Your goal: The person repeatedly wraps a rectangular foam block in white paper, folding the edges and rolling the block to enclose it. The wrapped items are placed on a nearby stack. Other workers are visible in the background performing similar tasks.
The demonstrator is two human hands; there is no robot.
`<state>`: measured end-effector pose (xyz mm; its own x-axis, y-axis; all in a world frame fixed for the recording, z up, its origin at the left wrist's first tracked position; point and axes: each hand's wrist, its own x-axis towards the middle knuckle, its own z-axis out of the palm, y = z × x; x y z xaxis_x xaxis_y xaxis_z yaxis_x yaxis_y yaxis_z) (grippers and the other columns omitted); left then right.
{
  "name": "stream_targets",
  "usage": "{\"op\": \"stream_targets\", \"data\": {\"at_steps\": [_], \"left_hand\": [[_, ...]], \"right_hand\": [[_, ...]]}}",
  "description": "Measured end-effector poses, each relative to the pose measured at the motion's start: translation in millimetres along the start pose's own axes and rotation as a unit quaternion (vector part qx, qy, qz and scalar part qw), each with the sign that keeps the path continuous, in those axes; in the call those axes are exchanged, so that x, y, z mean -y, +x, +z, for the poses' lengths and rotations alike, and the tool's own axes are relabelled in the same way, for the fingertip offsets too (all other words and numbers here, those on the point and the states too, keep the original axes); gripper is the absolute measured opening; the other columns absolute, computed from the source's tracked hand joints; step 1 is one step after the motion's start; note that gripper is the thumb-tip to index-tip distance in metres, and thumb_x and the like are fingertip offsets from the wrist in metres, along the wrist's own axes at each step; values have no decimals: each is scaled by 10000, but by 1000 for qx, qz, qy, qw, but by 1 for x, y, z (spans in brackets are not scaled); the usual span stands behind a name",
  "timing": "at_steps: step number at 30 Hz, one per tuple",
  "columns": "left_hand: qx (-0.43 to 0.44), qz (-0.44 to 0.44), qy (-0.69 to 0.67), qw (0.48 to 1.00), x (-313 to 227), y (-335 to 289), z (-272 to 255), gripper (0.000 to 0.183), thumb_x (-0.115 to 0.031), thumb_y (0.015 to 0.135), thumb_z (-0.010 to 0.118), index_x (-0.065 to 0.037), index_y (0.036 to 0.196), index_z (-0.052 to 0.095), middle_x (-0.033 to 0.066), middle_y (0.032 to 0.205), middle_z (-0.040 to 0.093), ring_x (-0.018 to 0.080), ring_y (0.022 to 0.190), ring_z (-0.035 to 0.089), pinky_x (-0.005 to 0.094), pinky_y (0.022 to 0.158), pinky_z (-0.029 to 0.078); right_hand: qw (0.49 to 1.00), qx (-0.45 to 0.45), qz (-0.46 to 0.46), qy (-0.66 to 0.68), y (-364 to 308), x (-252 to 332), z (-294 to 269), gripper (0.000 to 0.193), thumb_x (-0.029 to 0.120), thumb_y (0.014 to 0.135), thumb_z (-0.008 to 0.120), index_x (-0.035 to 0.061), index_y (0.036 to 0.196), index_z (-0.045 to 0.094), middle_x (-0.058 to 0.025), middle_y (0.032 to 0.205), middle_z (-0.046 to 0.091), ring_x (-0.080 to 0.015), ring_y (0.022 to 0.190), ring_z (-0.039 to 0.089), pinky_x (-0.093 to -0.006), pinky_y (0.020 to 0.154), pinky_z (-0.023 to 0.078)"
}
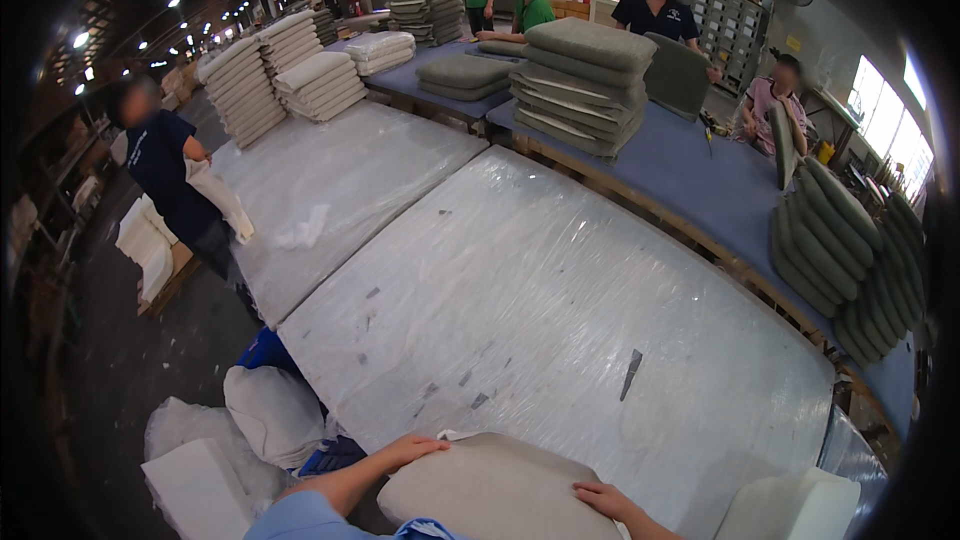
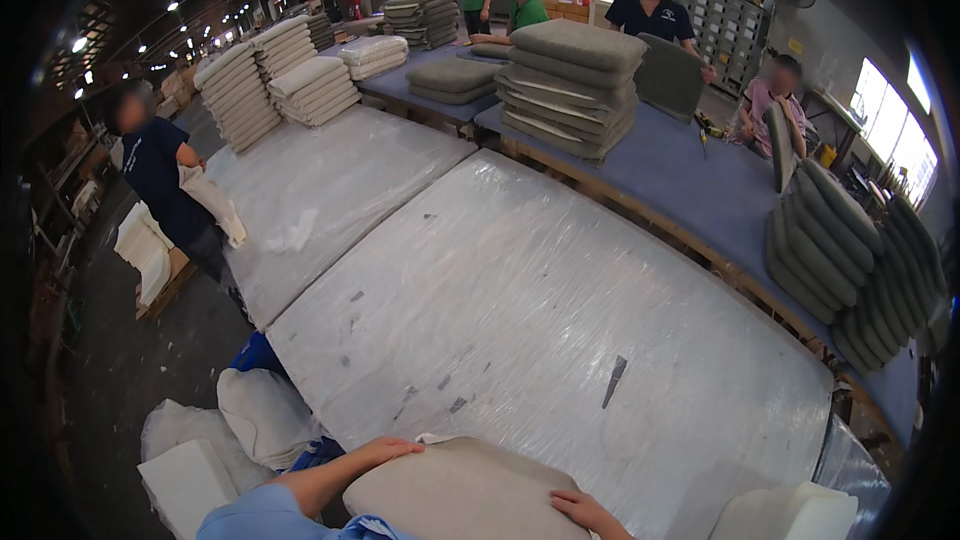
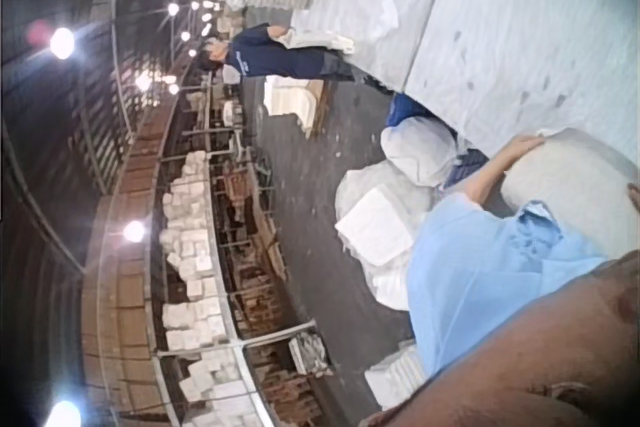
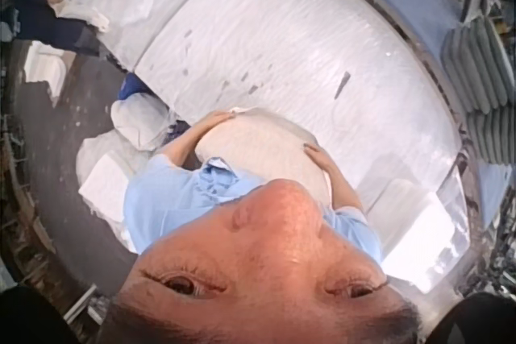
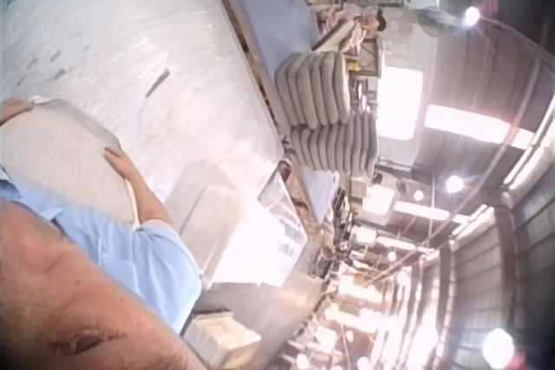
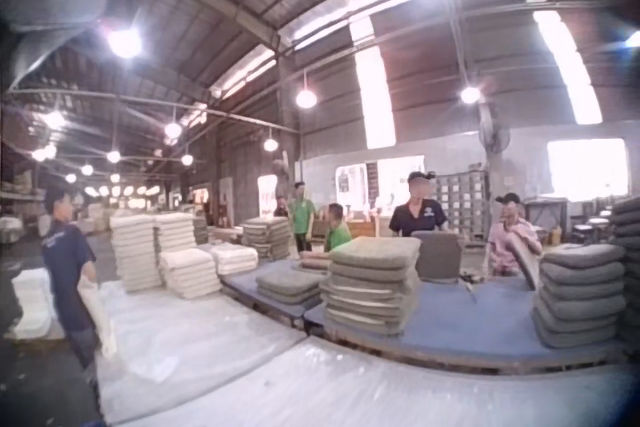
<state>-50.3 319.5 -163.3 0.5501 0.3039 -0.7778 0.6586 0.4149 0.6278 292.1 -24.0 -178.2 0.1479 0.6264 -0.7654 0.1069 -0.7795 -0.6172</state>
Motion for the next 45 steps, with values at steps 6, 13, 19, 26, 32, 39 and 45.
{"op": "stream_targets", "data": {"at_steps": [6,13,19,26,32,39,45], "left_hand": [[-89,321,-207,920,8,-170,32,442,-326,1106,477,-35,1226,786,161,1259,763,274,1219,674,361,1125,447],[-287,358,-164,873,-16,-141,71,539,-364,1116,469,39,951,787,138,989,792,246,994,709,373,972,514],[-215,413,-166,869,-75,-112,56,649,-450,1142,413,34,920,784,138,948,778,224,936,690,362,923,498],[-255,431,-154,852,-68,-98,61,654,-472,1140,407,25,917,770,127,919,769,222,907,681,366,894,503],[-287,428,-34,856,-83,-95,63,613,-424,1148,419,24,908,762,119,892,764,234,855,696,372,833,532],[-353,580,391,622,-102,-120,87,211,-253,965,680,-69,1013,773,136,966,759,328,976,707,474,915,506],[-113,619,541,557,-134,-147,188,589,-399,916,762,-55,1374,624,148,1304,679,341,1115,681,479,980,493]], "right_hand": [[936,-41,-128,325,-169,-38,28,696,549,1109,451,-6,1525,503,-198,1577,477,-343,1492,379,-439,1257,284],[778,-404,-311,367,-160,-8,88,784,611,1121,318,-49,1029,730,-202,1037,778,-287,999,718,-419,986,533],[736,-441,-364,362,-133,36,49,844,643,1126,272,-34,940,740,-170,945,775,-249,928,708,-379,916,529],[689,-457,-337,450,-101,14,56,844,653,1120,293,-21,892,748,-125,868,764,-222,844,699,-367,843,537],[687,-487,-274,464,-97,0,54,761,615,1131,350,-32,1078,746,-78,972,753,-198,951,685,-350,899,523],[626,-616,-450,161,-128,59,84,708,586,974,701,-12,1351,646,-180,1338,631,-289,1229,597,-420,1043,502],[645,-611,-449,-93,-155,56,65,742,508,793,908,40,1321,678,-173,1200,625,-331,1109,625,-421,944,550]]}}
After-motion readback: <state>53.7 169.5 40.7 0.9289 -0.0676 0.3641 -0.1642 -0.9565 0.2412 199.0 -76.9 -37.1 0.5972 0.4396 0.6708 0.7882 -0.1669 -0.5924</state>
